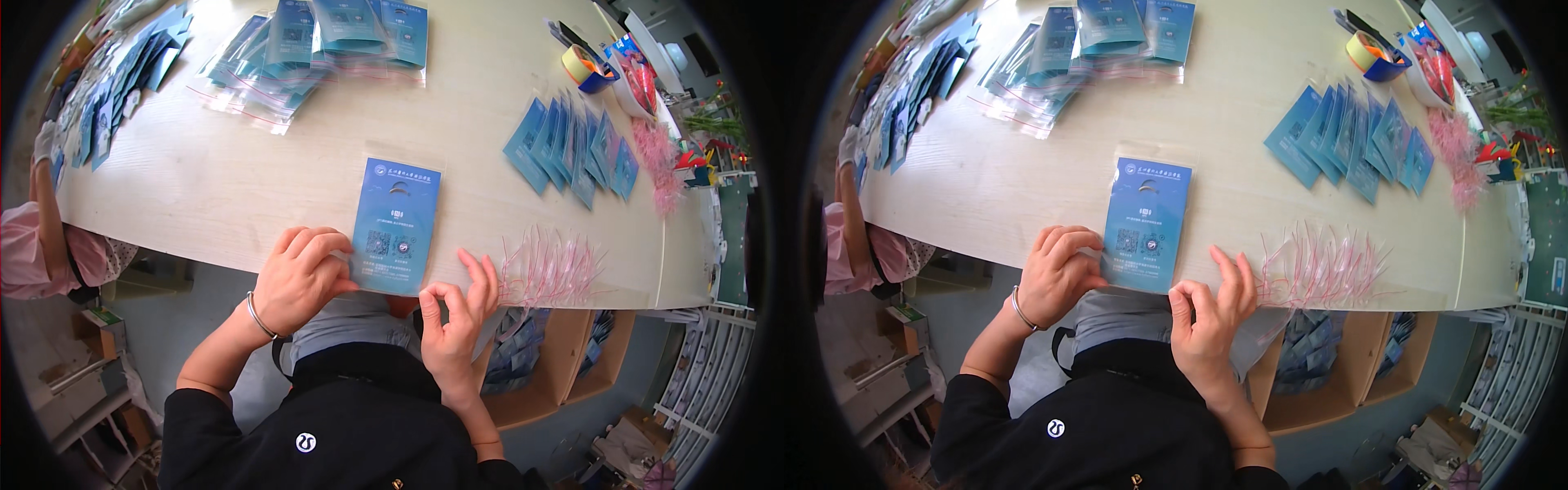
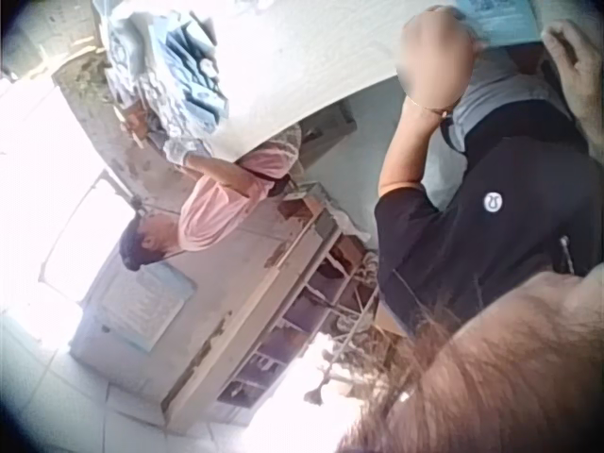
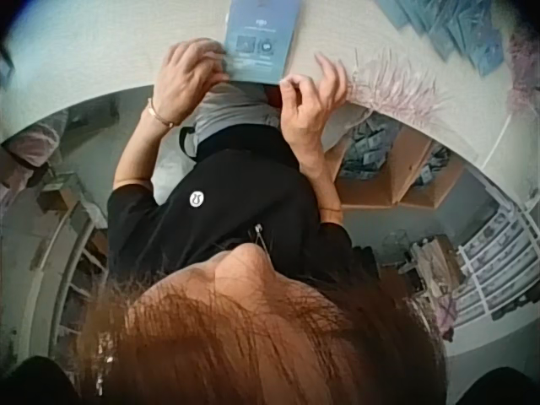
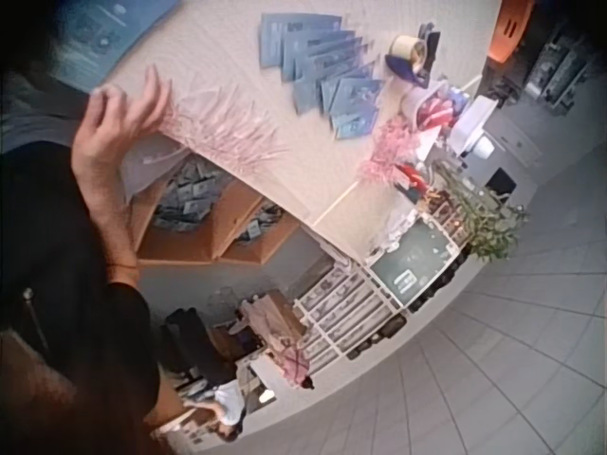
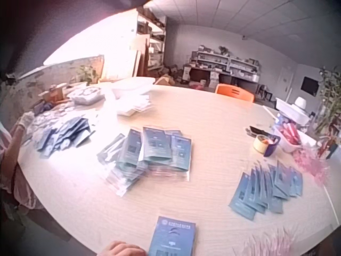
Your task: The person repeatedly places blue cards into clear plastic zip-lock bags and seals them. They handle the cards and bags by hand, stacking the sealed packages on the table. The process is repetitive and continues throughout the clip.
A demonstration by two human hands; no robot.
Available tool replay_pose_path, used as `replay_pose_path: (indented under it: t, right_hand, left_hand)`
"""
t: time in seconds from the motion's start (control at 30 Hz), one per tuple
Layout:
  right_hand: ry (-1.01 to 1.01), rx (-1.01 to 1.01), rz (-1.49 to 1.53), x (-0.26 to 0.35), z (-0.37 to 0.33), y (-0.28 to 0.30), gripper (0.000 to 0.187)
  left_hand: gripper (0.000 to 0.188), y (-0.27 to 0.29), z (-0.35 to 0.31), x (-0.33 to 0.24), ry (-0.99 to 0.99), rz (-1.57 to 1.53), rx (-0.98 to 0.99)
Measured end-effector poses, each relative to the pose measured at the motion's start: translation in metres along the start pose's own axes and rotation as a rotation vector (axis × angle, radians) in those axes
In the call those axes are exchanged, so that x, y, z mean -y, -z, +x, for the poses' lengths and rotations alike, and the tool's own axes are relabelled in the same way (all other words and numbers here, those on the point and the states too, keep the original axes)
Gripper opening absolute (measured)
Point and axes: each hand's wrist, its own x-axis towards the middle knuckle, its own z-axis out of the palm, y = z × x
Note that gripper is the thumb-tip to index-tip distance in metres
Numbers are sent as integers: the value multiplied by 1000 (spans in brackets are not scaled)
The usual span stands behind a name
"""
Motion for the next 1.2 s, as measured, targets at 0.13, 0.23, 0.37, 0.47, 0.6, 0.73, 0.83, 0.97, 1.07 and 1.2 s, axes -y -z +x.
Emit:
replay_pose_path:
  t: [0.13,0.23,0.37,0.47,0.6,0.73,0.83,0.97,1.07,1.2]
  right_hand:
    - [-40,13,13,1,0,0,17]
    - [-66,16,41,3,1,2,16]
    - [-85,19,46,5,4,4,15]
    - [-100,20,43,7,5,5,14]
    - [-151,-32,94,7,4,4,13]
    - [-156,-101,101,9,3,1,14]
    - [25,-179,8,12,1,-7,19]
    - [389,-55,-130,8,-1,-16,31]
    - [406,70,-255,15,-2,-8,35]
    - [489,185,-417,14,-5,-4,46]
  left_hand:
    - [22,1,-1,-6,96,-15,-7]
    - [21,3,2,-9,141,-48,-10]
    - [19,2,3,-12,201,-103,-43]
    - [22,1,3,-17,264,-99,-49]
    - [23,3,8,-20,316,-93,-12]
    - [23,3,10,-22,387,-59,-35]
    - [22,0,12,-25,418,-78,-80]
    - [22,-4,8,-21,284,-82,-84]
    - [37,-2,1,-17,136,5,-77]
    - [47,-8,-3,-16,16,200,-48]
